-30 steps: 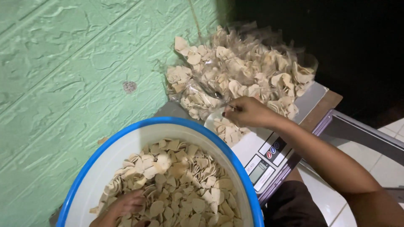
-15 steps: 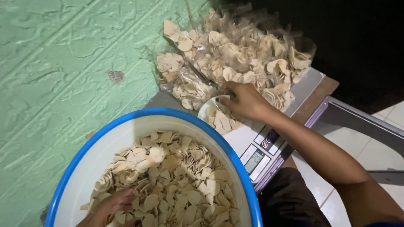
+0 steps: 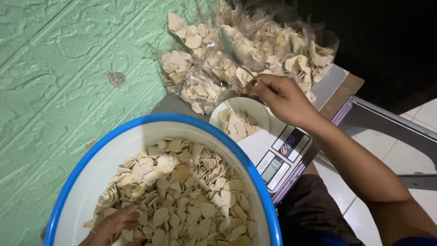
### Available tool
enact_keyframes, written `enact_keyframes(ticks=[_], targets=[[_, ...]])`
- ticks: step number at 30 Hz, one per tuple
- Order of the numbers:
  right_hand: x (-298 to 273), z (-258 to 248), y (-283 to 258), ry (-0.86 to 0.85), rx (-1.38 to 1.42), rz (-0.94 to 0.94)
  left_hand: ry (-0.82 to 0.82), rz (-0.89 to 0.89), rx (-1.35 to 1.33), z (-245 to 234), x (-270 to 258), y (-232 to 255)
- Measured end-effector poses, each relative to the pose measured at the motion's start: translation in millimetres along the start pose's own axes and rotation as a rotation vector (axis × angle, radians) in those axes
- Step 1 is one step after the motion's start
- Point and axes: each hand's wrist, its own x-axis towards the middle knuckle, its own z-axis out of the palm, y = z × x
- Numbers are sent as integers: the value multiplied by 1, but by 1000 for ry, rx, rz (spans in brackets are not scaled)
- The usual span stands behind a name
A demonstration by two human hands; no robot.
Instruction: Packaging small snacks from a large bowl into plastic bags and weighing them on a digital scale.
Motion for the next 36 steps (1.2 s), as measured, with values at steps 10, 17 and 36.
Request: enact_keyframes(ticks=[10,17,36], targets=[[0,8,3,-12,-81,111,-57,139,30,-9,8,-17],[9,29,-15,-214,-205,425,-1,24,-172,-37,44,-58],[153,-4,56,179,-59,-532,110,-130,-106,38,4,39]])
